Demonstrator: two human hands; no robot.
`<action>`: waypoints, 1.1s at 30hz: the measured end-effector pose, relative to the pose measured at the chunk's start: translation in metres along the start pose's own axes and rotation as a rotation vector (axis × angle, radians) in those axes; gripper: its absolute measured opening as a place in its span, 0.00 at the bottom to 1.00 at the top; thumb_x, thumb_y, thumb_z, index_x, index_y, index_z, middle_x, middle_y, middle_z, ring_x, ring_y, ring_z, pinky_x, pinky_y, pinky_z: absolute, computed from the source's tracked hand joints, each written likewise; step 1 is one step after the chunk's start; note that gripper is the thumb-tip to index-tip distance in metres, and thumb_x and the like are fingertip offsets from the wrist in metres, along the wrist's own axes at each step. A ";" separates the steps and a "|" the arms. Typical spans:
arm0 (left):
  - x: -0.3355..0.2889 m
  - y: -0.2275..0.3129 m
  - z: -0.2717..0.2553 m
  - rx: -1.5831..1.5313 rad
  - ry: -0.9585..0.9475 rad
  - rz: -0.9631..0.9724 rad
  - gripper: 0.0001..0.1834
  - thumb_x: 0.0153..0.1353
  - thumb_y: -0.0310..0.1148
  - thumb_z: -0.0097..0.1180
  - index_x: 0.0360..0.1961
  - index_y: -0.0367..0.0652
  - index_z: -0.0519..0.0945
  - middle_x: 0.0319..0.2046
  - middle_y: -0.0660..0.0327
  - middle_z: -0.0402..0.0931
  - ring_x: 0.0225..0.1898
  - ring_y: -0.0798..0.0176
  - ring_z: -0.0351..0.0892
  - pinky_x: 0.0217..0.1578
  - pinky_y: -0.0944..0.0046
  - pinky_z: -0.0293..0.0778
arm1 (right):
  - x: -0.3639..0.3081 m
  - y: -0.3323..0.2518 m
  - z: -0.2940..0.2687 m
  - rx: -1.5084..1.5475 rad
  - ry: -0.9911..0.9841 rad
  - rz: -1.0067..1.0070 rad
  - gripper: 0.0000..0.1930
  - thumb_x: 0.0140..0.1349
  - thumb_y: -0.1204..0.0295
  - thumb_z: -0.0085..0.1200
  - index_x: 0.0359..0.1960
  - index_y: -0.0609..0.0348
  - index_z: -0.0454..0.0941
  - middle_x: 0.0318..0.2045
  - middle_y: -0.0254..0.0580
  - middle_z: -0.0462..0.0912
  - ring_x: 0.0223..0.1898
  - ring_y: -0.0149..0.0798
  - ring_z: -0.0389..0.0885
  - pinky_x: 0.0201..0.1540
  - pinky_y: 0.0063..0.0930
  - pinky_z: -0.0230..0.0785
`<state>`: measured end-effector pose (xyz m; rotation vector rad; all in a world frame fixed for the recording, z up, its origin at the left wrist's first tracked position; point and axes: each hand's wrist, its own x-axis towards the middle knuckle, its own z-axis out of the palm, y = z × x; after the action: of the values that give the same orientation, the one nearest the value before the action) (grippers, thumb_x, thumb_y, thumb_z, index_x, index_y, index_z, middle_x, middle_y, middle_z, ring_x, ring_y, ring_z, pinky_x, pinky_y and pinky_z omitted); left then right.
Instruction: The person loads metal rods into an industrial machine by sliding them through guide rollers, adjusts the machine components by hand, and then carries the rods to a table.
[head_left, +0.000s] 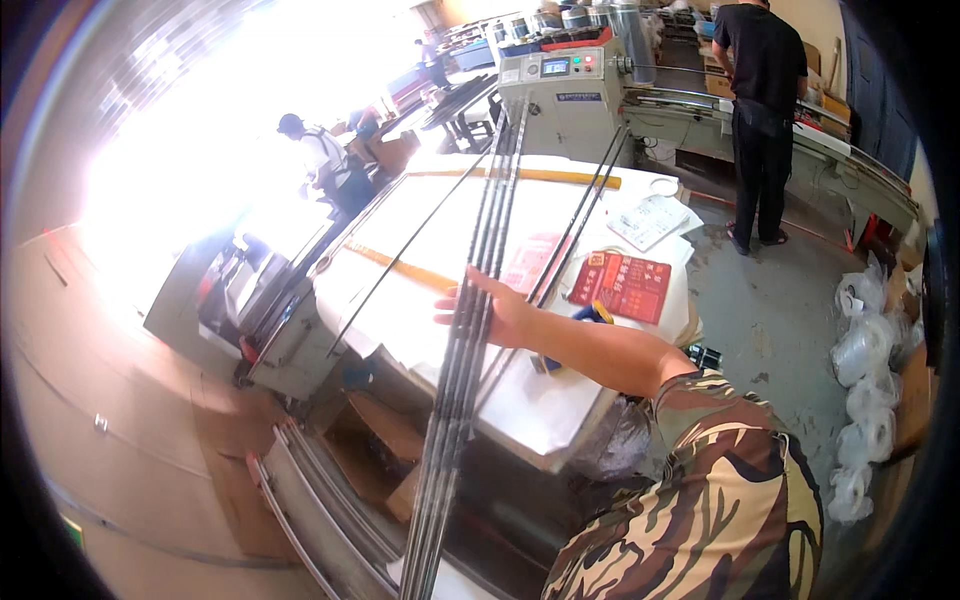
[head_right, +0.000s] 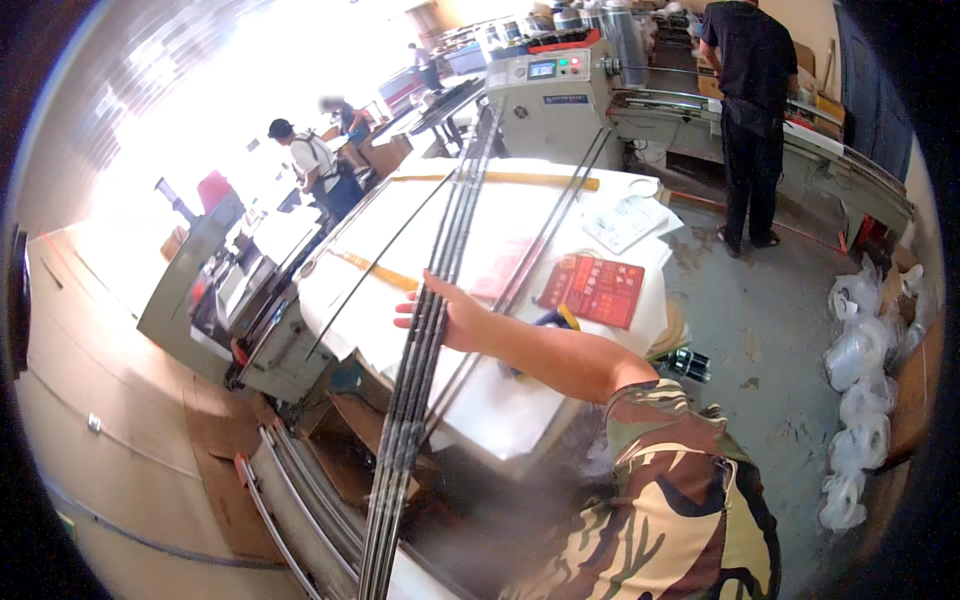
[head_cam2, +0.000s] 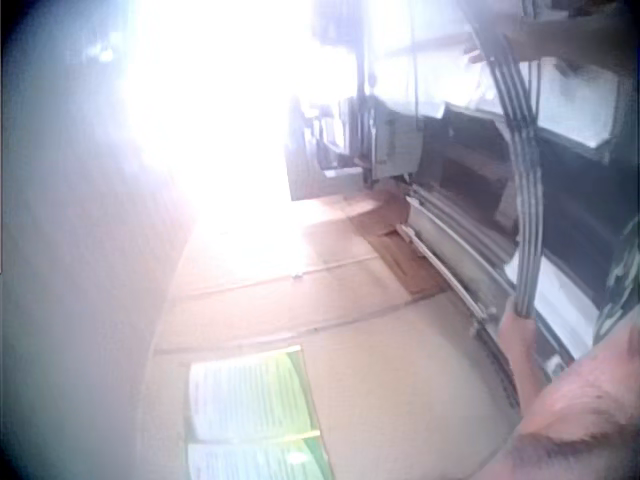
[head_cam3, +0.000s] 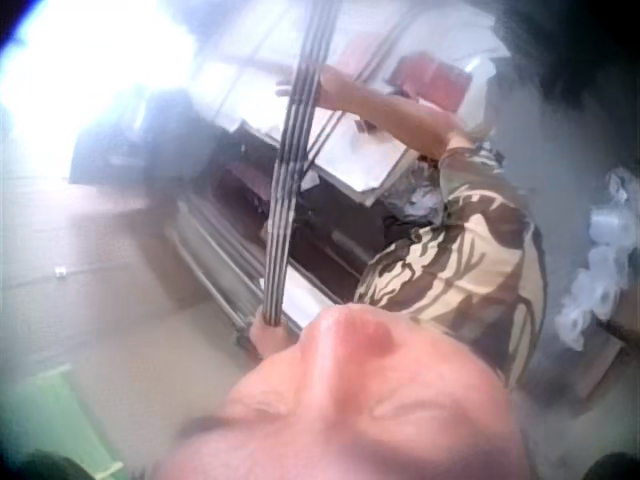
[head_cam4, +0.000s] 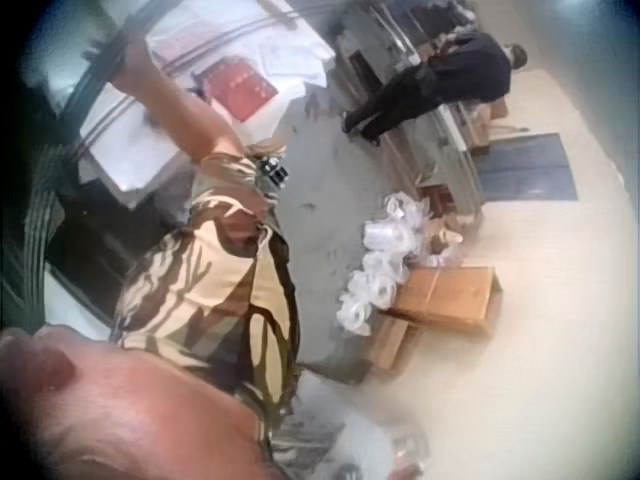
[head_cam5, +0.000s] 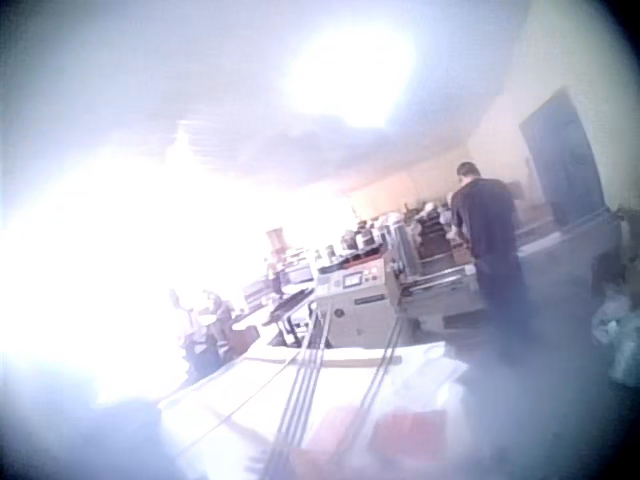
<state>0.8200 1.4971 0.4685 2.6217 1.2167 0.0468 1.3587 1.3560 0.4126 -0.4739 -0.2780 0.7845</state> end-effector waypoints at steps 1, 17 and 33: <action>0.030 0.008 0.002 0.001 -0.016 0.047 0.17 0.53 0.34 0.64 0.45 0.45 0.83 0.33 0.44 0.83 0.38 0.36 0.82 0.39 0.44 0.76 | 0.016 -0.014 -0.020 -0.024 0.069 -0.035 0.41 0.65 0.40 0.58 0.61 0.67 0.64 0.57 0.63 0.77 0.60 0.55 0.80 0.61 0.48 0.74; 0.283 0.136 0.031 0.026 -0.359 0.363 0.27 0.43 0.35 0.70 0.49 0.41 0.82 0.35 0.44 0.85 0.38 0.43 0.86 0.41 0.49 0.78 | 0.120 -0.109 -0.214 0.031 0.751 -0.343 0.30 0.64 0.38 0.58 0.38 0.58 0.79 0.40 0.53 0.84 0.38 0.46 0.85 0.38 0.46 0.79; 0.312 0.100 0.122 -0.177 -0.365 0.300 0.26 0.61 0.55 0.62 0.40 0.38 0.82 0.31 0.43 0.84 0.37 0.34 0.83 0.40 0.42 0.77 | 0.051 -0.082 -0.112 -1.744 0.897 -0.284 0.41 0.56 0.44 0.66 0.60 0.68 0.73 0.57 0.61 0.75 0.61 0.58 0.74 0.65 0.43 0.67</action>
<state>1.1136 1.6450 0.3505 2.4897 0.6645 -0.2471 1.4896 1.3090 0.3610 -2.2747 -0.1067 -0.2115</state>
